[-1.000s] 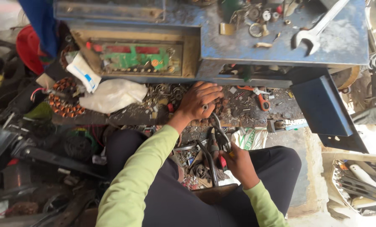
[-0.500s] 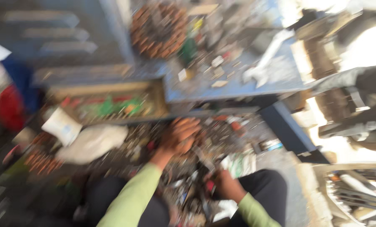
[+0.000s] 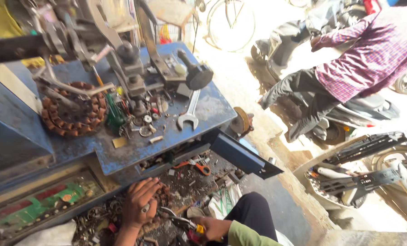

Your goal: The person uses pliers to cut and pull copper wire from the coils of a fan stator, then clears debris from the stator by hand and with a tool.

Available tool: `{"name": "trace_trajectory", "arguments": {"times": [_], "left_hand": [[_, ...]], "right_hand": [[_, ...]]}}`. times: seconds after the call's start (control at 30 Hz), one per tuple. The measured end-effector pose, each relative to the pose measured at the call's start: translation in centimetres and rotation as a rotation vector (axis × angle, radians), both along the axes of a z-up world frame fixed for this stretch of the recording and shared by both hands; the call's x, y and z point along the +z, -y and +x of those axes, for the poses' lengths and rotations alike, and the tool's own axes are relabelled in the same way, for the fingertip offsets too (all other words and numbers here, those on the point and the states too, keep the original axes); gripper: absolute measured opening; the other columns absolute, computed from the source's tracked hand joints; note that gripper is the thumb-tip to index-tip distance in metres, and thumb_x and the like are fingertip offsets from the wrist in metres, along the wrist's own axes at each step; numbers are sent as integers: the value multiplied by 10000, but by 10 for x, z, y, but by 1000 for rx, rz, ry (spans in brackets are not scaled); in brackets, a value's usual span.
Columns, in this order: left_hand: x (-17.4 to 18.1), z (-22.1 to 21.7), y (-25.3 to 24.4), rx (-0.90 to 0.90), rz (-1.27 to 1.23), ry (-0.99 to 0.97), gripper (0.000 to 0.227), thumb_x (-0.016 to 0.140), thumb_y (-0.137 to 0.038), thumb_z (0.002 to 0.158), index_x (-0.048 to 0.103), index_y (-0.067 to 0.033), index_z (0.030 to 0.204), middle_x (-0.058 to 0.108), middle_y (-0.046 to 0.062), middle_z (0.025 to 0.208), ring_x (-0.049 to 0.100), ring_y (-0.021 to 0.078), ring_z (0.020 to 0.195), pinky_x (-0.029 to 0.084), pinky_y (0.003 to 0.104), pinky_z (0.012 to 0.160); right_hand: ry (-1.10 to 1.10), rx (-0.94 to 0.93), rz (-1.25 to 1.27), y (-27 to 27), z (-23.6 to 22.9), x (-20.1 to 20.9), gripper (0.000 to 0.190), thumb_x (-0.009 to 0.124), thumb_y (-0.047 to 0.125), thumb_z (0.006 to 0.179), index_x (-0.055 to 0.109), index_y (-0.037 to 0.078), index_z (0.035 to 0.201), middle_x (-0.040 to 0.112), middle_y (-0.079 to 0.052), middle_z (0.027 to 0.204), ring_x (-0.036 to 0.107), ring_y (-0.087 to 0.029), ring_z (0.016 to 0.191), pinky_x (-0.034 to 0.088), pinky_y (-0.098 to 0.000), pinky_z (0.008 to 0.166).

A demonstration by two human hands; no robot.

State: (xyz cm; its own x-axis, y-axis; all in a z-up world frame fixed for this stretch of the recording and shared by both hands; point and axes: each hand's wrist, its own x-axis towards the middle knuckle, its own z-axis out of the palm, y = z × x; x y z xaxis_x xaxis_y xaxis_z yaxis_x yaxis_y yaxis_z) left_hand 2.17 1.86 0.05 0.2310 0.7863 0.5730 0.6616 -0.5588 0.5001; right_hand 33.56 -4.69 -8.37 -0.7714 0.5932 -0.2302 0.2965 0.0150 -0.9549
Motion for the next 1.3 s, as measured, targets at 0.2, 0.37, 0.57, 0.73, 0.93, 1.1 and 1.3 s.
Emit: {"name": "trace_trajectory", "arguments": {"times": [0.2,0.37,0.57,0.73,0.93,1.1,1.3], "left_hand": [[2,-3,2,-18,-4,-12,399,553,-122,691,766,3,1004,749,146,1189,665,316,1177,469,468,1034],[-5,-3,0,9,-65,-30,403,551,-135,718,761,14,1029,744,142,1196,669,303,1196,465,471,1059],[-3,-2,2,21,-103,-75,415,549,-132,703,771,0,1028,740,133,1207,648,299,1203,453,478,1056],[-1,-2,2,20,-118,-84,428,550,-139,699,771,0,1039,739,127,1207,645,294,1207,451,472,1052],[3,-1,2,22,-127,-51,429,545,-148,680,776,5,1008,746,127,1208,655,296,1194,451,464,1048],[4,-3,0,8,-119,-29,421,548,-140,684,770,5,1011,745,116,1213,656,288,1208,455,455,1065],[-1,1,1,28,-156,-66,423,532,-137,700,775,3,1017,747,112,1204,654,289,1204,446,469,1056]], "right_hand": [[-37,176,-353,-20,0,-24,345,709,123,912,668,78,1252,676,0,1050,592,-112,980,483,-318,870],[-32,182,-336,-21,-3,-25,244,726,222,986,705,50,1157,679,-21,990,611,-140,988,486,-327,907],[301,-50,-339,-11,-9,-49,561,800,382,868,599,74,1291,667,-67,1197,625,-169,1146,480,-338,1015],[350,-153,-174,-2,-9,-66,617,833,401,865,611,31,1307,622,-129,1267,590,-227,1242,441,-369,1066],[154,-147,-203,7,1,-60,558,737,249,918,558,47,1406,623,-80,1314,576,-185,1249,433,-342,1066],[95,-85,-350,-3,13,-45,553,642,97,970,505,64,1505,624,-30,1360,563,-143,1257,424,-316,1066],[78,55,-346,-16,-4,7,506,653,168,969,591,3,1443,654,-62,1211,585,-172,1152,456,-325,993]]}}
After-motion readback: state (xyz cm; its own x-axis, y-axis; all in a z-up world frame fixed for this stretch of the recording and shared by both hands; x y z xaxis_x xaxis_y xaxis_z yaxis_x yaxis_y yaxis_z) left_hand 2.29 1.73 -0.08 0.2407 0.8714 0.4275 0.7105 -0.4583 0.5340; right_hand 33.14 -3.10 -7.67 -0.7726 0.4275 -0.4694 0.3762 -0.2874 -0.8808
